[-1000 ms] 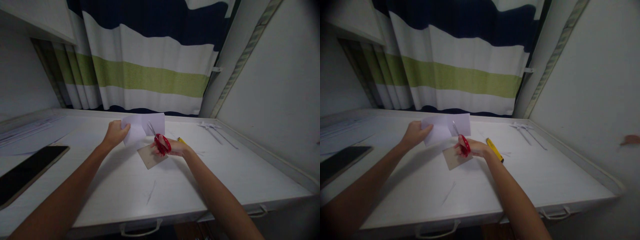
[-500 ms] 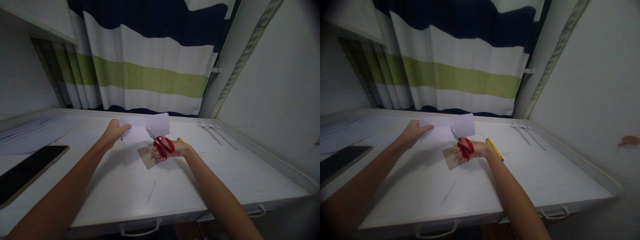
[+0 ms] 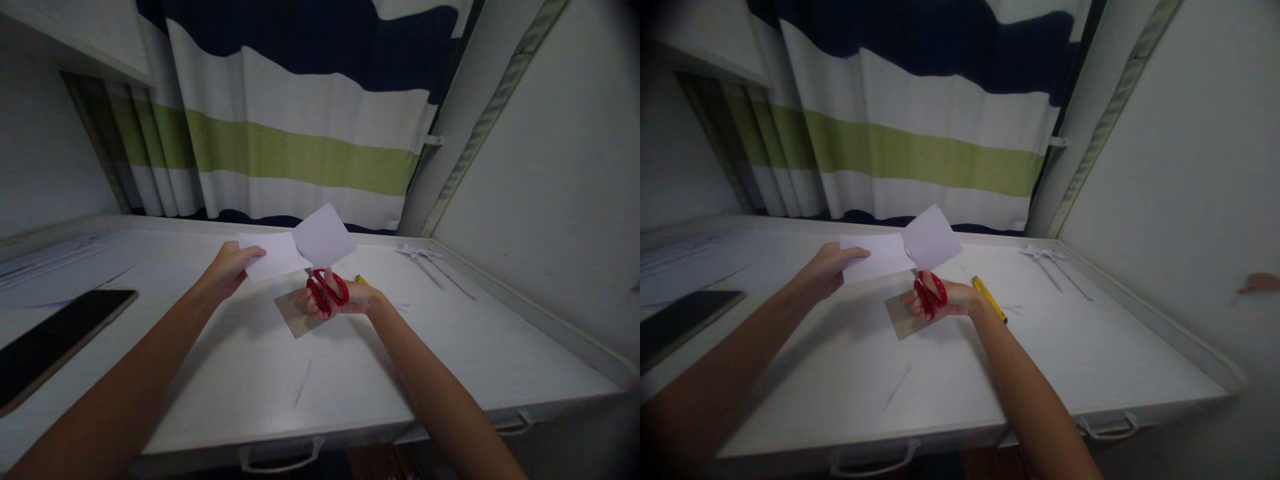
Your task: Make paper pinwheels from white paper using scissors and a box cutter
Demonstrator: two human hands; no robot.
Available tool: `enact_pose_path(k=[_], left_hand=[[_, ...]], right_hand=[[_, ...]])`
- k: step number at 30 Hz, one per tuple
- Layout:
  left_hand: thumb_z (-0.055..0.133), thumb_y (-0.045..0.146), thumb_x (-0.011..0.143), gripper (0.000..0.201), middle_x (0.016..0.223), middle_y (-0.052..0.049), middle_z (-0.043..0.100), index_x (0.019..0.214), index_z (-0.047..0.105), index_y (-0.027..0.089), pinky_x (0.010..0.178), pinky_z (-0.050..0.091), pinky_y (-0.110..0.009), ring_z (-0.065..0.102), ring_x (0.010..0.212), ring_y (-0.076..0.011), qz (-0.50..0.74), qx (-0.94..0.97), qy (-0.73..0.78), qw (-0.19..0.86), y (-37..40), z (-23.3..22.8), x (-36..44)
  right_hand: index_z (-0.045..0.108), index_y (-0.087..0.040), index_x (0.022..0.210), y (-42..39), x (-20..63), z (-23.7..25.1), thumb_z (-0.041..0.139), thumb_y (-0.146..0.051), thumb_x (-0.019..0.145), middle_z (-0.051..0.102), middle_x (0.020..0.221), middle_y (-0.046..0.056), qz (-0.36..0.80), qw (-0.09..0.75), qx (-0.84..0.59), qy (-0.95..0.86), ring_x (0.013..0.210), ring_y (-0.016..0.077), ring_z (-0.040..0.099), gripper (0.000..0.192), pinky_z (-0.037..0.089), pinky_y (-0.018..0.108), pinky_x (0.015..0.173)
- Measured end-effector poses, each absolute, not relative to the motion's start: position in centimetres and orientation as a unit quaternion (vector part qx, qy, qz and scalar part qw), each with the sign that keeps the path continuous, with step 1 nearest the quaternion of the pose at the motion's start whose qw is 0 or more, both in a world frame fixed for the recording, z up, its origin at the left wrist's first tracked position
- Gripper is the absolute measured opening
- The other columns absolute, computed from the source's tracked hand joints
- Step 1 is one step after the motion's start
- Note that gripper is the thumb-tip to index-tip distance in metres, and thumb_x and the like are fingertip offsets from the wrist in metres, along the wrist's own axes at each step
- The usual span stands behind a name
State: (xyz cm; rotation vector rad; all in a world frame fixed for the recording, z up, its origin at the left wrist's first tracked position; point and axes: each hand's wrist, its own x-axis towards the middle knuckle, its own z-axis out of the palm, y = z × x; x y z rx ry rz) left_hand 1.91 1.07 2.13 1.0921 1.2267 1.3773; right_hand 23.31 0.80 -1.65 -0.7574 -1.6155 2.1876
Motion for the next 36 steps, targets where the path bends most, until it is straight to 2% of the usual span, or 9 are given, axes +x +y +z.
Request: enact_pose_path(k=[3, 10, 14, 20, 26, 32, 36], left_hand=[[0.057, 0.013, 0.052, 0.022, 0.059, -0.002, 0.058, 0.073, 0.056, 0.012, 0.053, 0.046, -0.024, 0.057, 0.059, -0.0167, 0.557, 0.454, 0.509, 0.473, 1.2, 2.1, 1.8], [0.057, 0.023, 0.052, 0.009, 0.051, 0.0, 0.053, 0.051, 0.054, 0.016, 0.04, 0.034, -0.02, 0.049, 0.05, -0.0134, 0.499, 0.576, 0.597, 0.251, 1.3, 2.0, 1.2], [0.057, 0.026, 0.052, 0.013, 0.046, 0.0, 0.05, 0.044, 0.052, 0.017, 0.039, 0.031, -0.021, 0.046, 0.048, -0.0138, 0.494, 0.6, 0.597, 0.199, 1.2, 2.3, 0.6], [0.057, 0.024, 0.052, 0.009, 0.049, -0.001, 0.055, 0.049, 0.057, 0.016, 0.041, 0.034, -0.021, 0.048, 0.047, -0.0145, 0.496, 0.601, 0.571, 0.258, 1.0, 2.3, 0.7], [0.057, 0.024, 0.054, 0.012, 0.044, 0.0, 0.053, 0.046, 0.055, 0.015, 0.037, 0.032, -0.02, 0.047, 0.042, -0.0128, 0.463, 0.632, 0.562, 0.265, 1.2, 2.0, 0.7], [0.061, 0.021, 0.053, 0.01, 0.052, -0.002, 0.058, 0.057, 0.059, 0.012, 0.041, 0.037, -0.021, 0.05, 0.046, -0.0128, 0.493, 0.589, 0.519, 0.375, 1.2, 1.8, 1.1], [0.06, 0.018, 0.054, 0.019, 0.063, -0.004, 0.062, 0.071, 0.06, 0.011, 0.05, 0.043, -0.023, 0.056, 0.057, -0.0153, 0.504, 0.553, 0.483, 0.455, 1.0, 1.7, 1.6]], right_hand=[[0.05, -0.006, 0.096, 0.8, 23.3, -1.6, 0.022, -0.065, 0.071, 0.053, 0.071, 0.007, 0.771, 0.16, -0.26, -0.559, 0.056, 0.0091, 0.052, 0.07, 0.042, 0.022, 0.052], [0.052, -0.004, 0.092, 0.5, 22.9, -1.2, 0.011, -0.065, 0.072, 0.056, 0.066, 0.009, 0.784, 0.119, -0.294, -0.533, 0.056, 0.01, 0.053, 0.076, 0.042, 0.022, 0.051], [0.053, -0.004, 0.091, 0.2, 23.1, -0.7, 0.013, -0.064, 0.073, 0.056, 0.063, 0.008, 0.78, 0.083, -0.303, -0.542, 0.055, 0.01, 0.053, 0.075, 0.044, 0.023, 0.051], [0.053, -0.004, 0.096, 0.5, 23.9, -0.6, 0.017, -0.063, 0.074, 0.055, 0.064, 0.008, 0.776, 0.093, -0.279, -0.558, 0.058, 0.0096, 0.053, 0.072, 0.045, 0.023, 0.054], [0.051, -0.004, 0.1, 0.5, 24.4, -0.5, 0.018, -0.063, 0.074, 0.056, 0.068, 0.009, 0.758, 0.077, -0.291, -0.58, 0.056, 0.0085, 0.053, 0.073, 0.043, 0.02, 0.049], [0.05, -0.004, 0.102, 0.5, 24.2, -0.6, 0.017, -0.063, 0.074, 0.057, 0.073, 0.011, 0.742, 0.096, -0.285, -0.599, 0.054, 0.0082, 0.052, 0.072, 0.042, 0.019, 0.046], [0.05, -0.003, 0.097, 0.4, 23.9, -0.6, 0.02, -0.06, 0.076, 0.057, 0.07, 0.01, 0.728, 0.146, -0.282, -0.608, 0.052, 0.0081, 0.051, 0.068, 0.041, 0.02, 0.047]])
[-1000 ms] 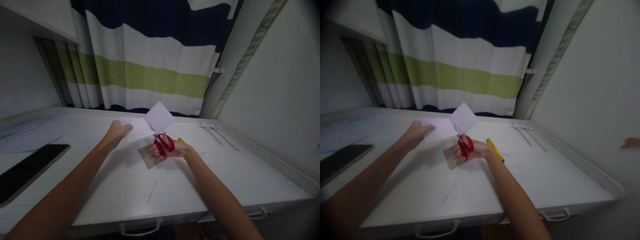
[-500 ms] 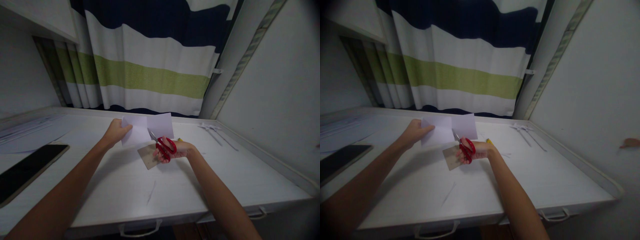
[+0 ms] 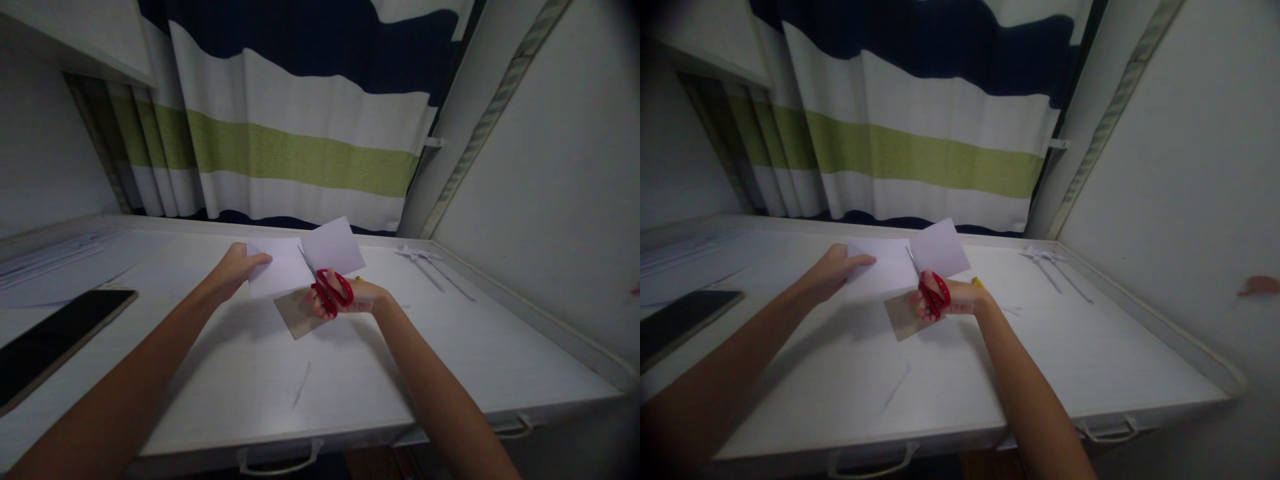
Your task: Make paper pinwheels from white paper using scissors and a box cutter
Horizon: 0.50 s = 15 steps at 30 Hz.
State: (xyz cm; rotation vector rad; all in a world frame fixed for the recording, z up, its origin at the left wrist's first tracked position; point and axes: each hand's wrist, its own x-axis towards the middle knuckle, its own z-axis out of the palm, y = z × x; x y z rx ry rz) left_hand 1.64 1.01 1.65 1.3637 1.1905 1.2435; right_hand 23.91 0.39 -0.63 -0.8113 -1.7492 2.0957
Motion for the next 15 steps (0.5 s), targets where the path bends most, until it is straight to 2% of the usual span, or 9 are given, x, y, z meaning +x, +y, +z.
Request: enact_pose_path(k=[4, 8, 15], left_hand=[[0.06, 0.016, 0.055, 0.026, 0.066, -0.004, 0.063, 0.08, 0.058, 0.01, 0.058, 0.045, -0.024, 0.059, 0.065, -0.0169, 0.516, 0.518, 0.468, 0.496, 0.75, 1.59, 2.28], [0.061, 0.016, 0.055, 0.025, 0.068, -0.004, 0.063, 0.079, 0.058, 0.011, 0.06, 0.045, -0.024, 0.059, 0.067, -0.0166, 0.532, 0.499, 0.467, 0.501, 0.67, 1.53, 2.63], [0.06, 0.015, 0.055, 0.023, 0.069, -0.003, 0.063, 0.077, 0.058, 0.011, 0.061, 0.046, -0.025, 0.059, 0.068, -0.0171, 0.543, 0.504, 0.451, 0.497, 0.23, 1.87, 2.74]], right_hand=[[0.05, -0.003, 0.093, 0.36, 23.71, -0.71, 0.02, -0.06, 0.077, 0.055, 0.065, 0.009, 0.718, 0.182, -0.28, -0.611, 0.054, 0.009, 0.052, 0.067, 0.042, 0.02, 0.05], [0.049, -0.005, 0.097, 0.33, 23.58, -0.77, 0.018, -0.06, 0.077, 0.055, 0.07, 0.008, 0.715, 0.202, -0.268, -0.613, 0.057, 0.0096, 0.053, 0.066, 0.042, 0.021, 0.052], [0.049, -0.006, 0.095, 0.66, 23.89, -1.12, 0.019, -0.063, 0.075, 0.054, 0.071, 0.008, 0.722, 0.191, -0.236, -0.622, 0.06, 0.0103, 0.052, 0.068, 0.041, 0.022, 0.054]])
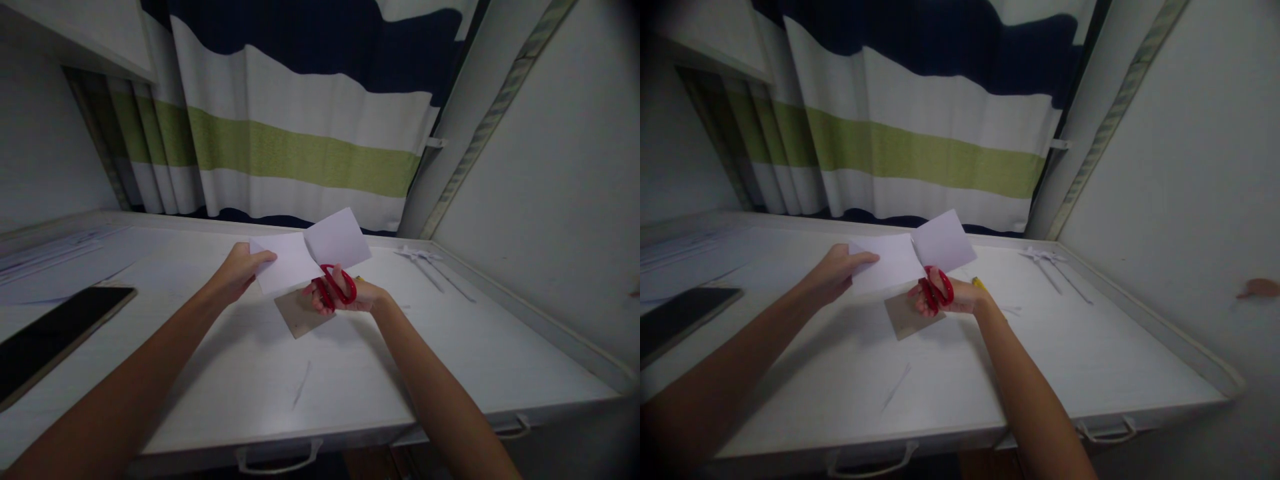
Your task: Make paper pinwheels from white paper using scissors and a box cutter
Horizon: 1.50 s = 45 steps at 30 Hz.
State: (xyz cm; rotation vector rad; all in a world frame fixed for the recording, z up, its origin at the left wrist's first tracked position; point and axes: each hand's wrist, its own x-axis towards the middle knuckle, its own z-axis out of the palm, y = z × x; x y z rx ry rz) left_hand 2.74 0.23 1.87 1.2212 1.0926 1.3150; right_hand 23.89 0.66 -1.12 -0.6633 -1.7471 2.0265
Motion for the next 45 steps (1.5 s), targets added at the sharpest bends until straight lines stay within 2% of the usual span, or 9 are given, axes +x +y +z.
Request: enact_pose_path(k=[14, 29, 35, 39, 45], left_hand=[[0.058, 0.014, 0.055, 0.02, 0.065, -0.002, 0.061, 0.075, 0.058, 0.011, 0.056, 0.045, -0.024, 0.059, 0.063, -0.0162, 0.554, 0.492, 0.456, 0.494, 0.15, 1.87, 2.88], [0.059, 0.013, 0.055, 0.018, 0.063, -0.002, 0.06, 0.073, 0.058, 0.011, 0.054, 0.045, -0.024, 0.057, 0.058, -0.0149, 0.563, 0.484, 0.465, 0.483, 0.02, 2.02, 3.02], [0.058, 0.012, 0.055, 0.013, 0.056, 0.0, 0.055, 0.068, 0.057, 0.011, 0.048, 0.044, -0.022, 0.054, 0.051, -0.013, 0.558, 0.487, 0.471, 0.48, -0.18, 2.12, 3.26], [0.056, 0.01, 0.056, 0.009, 0.05, 0.002, 0.05, 0.065, 0.056, 0.01, 0.043, 0.042, -0.02, 0.052, 0.047, -0.0119, 0.56, 0.498, 0.464, 0.473, -0.16, 2.07, 3.41], [0.057, 0.012, 0.056, 0.01, 0.049, 0.001, 0.049, 0.066, 0.056, 0.011, 0.038, 0.04, -0.02, 0.053, 0.048, -0.014, 0.549, 0.511, 0.467, 0.469, 0.15, 1.88, 3.03]], right_hand=[[0.048, -0.004, 0.1, 0.62, 23.58, -1.29, 0.014, -0.066, 0.073, 0.052, 0.065, 0.006, 0.719, 0.205, -0.234, -0.621, 0.054, 0.0098, 0.049, 0.076, 0.038, 0.022, 0.05], [0.051, -0.005, 0.088, 0.83, 23.36, -1.53, 0.015, -0.067, 0.073, 0.054, 0.061, 0.006, 0.707, 0.225, -0.244, -0.625, 0.046, 0.0087, 0.049, 0.072, 0.036, 0.02, 0.042], [0.05, -0.007, 0.079, 0.9, 23.13, -1.73, 0.014, -0.066, 0.073, 0.053, 0.055, 0.004, 0.696, 0.231, -0.236, -0.638, 0.041, 0.0076, 0.047, 0.07, 0.036, 0.019, 0.039], [0.05, -0.008, 0.082, 0.92, 23.03, -1.81, 0.014, -0.065, 0.075, 0.053, 0.052, 0.003, 0.694, 0.237, -0.24, -0.636, 0.04, 0.008, 0.046, 0.068, 0.036, 0.019, 0.039], [0.049, -0.009, 0.077, 0.76, 22.99, -1.62, 0.014, -0.063, 0.076, 0.051, 0.048, 0.003, 0.681, 0.24, -0.253, -0.644, 0.037, 0.0069, 0.043, 0.065, 0.033, 0.018, 0.037]])
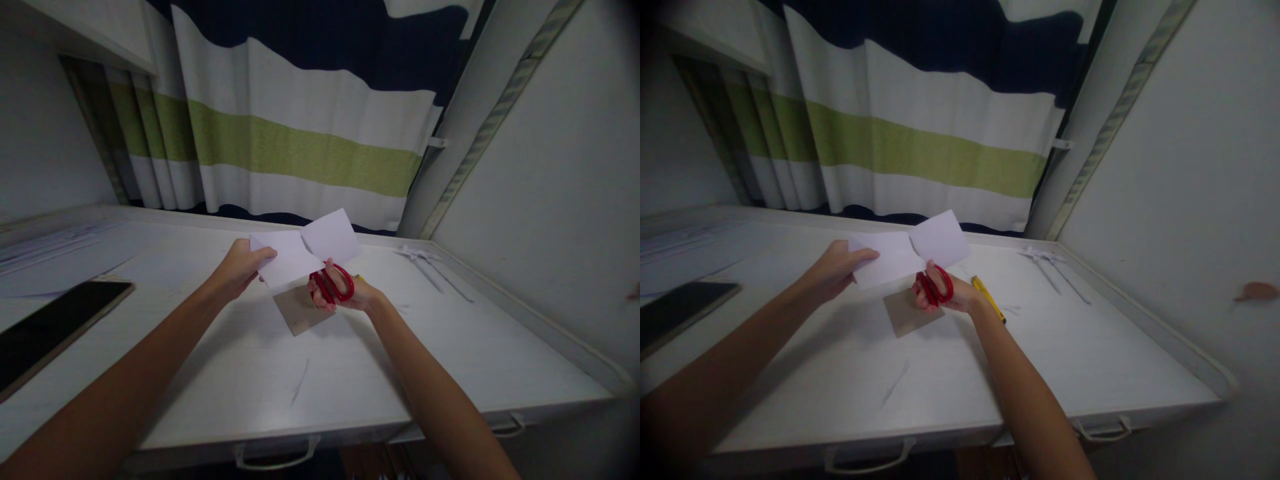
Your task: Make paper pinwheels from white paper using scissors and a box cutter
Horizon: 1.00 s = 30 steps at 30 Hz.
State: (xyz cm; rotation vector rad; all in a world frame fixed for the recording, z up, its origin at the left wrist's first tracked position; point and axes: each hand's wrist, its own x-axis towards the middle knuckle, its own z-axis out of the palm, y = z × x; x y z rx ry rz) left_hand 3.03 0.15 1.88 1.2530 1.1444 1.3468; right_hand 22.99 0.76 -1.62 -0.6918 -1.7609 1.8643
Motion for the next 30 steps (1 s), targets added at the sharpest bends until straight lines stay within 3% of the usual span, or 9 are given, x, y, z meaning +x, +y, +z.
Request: enact_pose_path(k=[9, 18, 30], left_hand=[[0.058, 0.014, 0.055, 0.009, 0.049, 0.001, 0.049, 0.063, 0.055, 0.011, 0.039, 0.041, -0.021, 0.051, 0.045, -0.0124, 0.547, 0.515, 0.462, 0.472, 0.35, 1.79, 2.8], [0.057, 0.014, 0.055, 0.005, 0.047, 0.0, 0.052, 0.059, 0.055, 0.011, 0.026, 0.026, -0.017, 0.046, 0.034, -0.01, 0.533, 0.526, 0.49, 0.446, 0.17, 2.12, 2.98], [0.057, 0.017, 0.057, 0.009, 0.052, 0.0, 0.052, 0.064, 0.055, 0.012, 0.028, 0.027, -0.018, 0.046, 0.038, -0.0097, 0.52, 0.534, 0.496, 0.446, 0.25, 1.96, 2.8]], right_hand=[[0.047, -0.01, 0.078, 0.95, 23.11, -1.69, 0.017, -0.062, 0.077, 0.052, 0.047, 0.002, 0.692, 0.242, -0.244, -0.635, 0.036, 0.0077, 0.044, 0.06, 0.032, 0.018, 0.035], [0.045, -0.012, 0.07, 0.85, 22.9, -1.91, 0.024, -0.061, 0.077, 0.051, 0.045, 0.0, 0.673, 0.251, -0.264, -0.644, 0.034, 0.0067, 0.042, 0.054, 0.03, 0.018, 0.033], [0.042, -0.014, 0.064, 0.83, 22.73, -1.78, 0.026, -0.061, 0.076, 0.045, 0.041, -0.003, 0.662, 0.263, -0.273, -0.647, 0.032, 0.0053, 0.037, 0.052, 0.028, 0.017, 0.032]])
